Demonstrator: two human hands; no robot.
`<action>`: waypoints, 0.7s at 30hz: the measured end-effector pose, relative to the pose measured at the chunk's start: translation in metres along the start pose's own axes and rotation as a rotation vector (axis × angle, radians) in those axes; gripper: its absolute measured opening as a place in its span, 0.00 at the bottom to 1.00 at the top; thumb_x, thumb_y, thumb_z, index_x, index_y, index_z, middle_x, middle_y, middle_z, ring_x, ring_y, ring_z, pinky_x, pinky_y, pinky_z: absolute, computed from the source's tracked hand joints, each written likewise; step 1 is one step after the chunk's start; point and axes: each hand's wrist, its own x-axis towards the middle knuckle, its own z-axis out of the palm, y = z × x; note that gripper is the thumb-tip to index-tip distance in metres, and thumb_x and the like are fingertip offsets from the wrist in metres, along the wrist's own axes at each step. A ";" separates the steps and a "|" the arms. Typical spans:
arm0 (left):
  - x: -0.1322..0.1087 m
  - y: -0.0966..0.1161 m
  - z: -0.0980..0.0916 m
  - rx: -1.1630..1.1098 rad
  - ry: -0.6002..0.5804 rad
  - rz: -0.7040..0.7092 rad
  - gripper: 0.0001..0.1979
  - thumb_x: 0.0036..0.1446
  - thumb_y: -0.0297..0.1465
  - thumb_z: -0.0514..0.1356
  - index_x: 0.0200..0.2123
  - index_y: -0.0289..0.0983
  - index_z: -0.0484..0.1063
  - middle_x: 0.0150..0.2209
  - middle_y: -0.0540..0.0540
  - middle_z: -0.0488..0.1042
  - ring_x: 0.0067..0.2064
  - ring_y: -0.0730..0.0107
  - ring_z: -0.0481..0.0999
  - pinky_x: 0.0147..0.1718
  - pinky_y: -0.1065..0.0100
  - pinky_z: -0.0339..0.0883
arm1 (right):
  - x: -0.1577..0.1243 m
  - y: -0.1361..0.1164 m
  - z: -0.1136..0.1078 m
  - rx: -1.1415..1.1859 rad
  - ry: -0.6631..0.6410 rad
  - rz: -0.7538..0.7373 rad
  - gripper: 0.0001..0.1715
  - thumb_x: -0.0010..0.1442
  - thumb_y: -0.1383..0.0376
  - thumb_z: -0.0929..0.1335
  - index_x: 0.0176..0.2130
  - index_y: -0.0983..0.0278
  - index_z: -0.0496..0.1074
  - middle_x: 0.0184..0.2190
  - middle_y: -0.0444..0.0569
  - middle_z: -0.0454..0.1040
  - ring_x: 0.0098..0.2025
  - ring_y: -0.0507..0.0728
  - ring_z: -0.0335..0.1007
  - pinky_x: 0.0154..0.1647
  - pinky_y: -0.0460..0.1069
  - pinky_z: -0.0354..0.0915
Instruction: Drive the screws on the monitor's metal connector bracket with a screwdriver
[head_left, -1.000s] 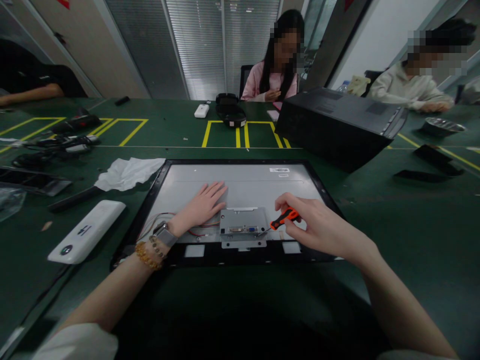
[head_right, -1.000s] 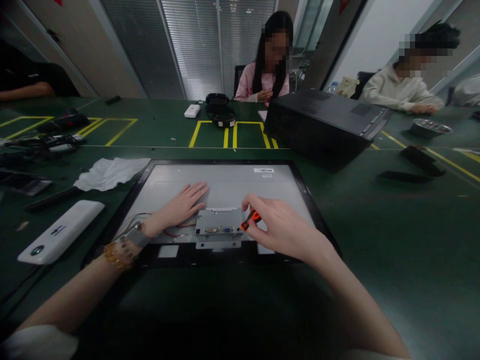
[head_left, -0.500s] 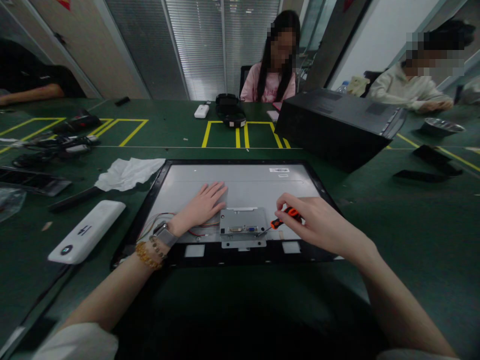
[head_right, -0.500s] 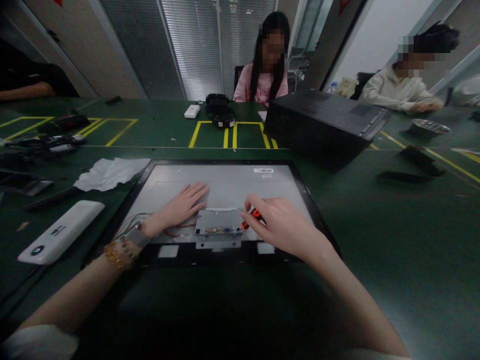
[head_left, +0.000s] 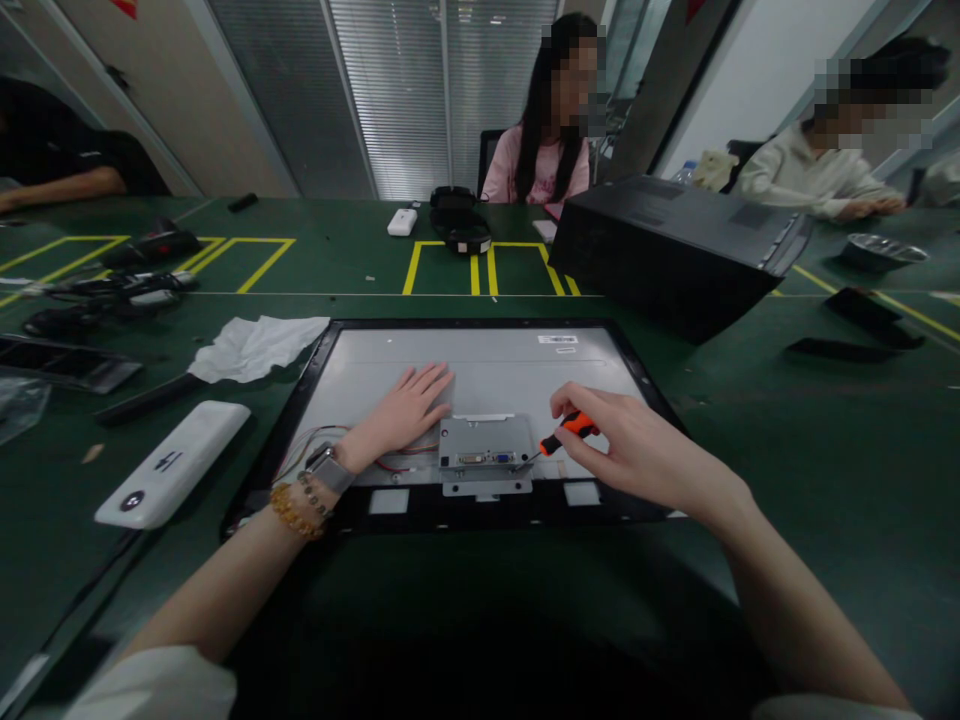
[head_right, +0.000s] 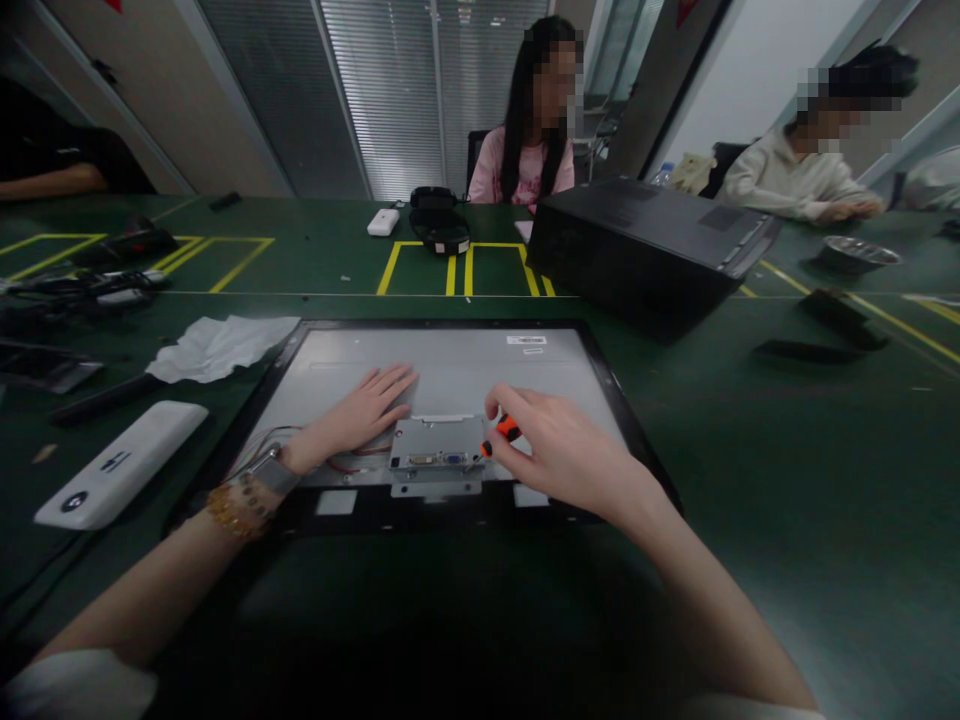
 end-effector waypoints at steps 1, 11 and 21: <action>0.000 0.000 0.000 0.000 -0.001 -0.001 0.28 0.71 0.44 0.42 0.68 0.36 0.51 0.70 0.40 0.48 0.70 0.56 0.46 0.66 0.51 0.41 | 0.000 0.000 0.000 -0.024 -0.002 0.016 0.09 0.67 0.60 0.61 0.42 0.62 0.64 0.33 0.50 0.76 0.34 0.58 0.74 0.36 0.52 0.65; 0.000 0.001 -0.001 0.015 -0.004 -0.003 0.28 0.71 0.43 0.41 0.68 0.35 0.51 0.70 0.40 0.48 0.70 0.56 0.47 0.66 0.51 0.41 | 0.001 0.003 0.001 -0.072 -0.017 0.055 0.06 0.65 0.63 0.62 0.41 0.62 0.64 0.30 0.48 0.76 0.32 0.58 0.74 0.34 0.51 0.64; 0.000 0.001 -0.001 0.031 -0.011 0.002 0.28 0.72 0.43 0.41 0.68 0.35 0.51 0.70 0.40 0.47 0.70 0.56 0.46 0.66 0.51 0.41 | 0.002 0.001 0.000 0.018 -0.010 -0.010 0.05 0.65 0.62 0.63 0.40 0.62 0.63 0.35 0.48 0.73 0.35 0.57 0.71 0.37 0.51 0.63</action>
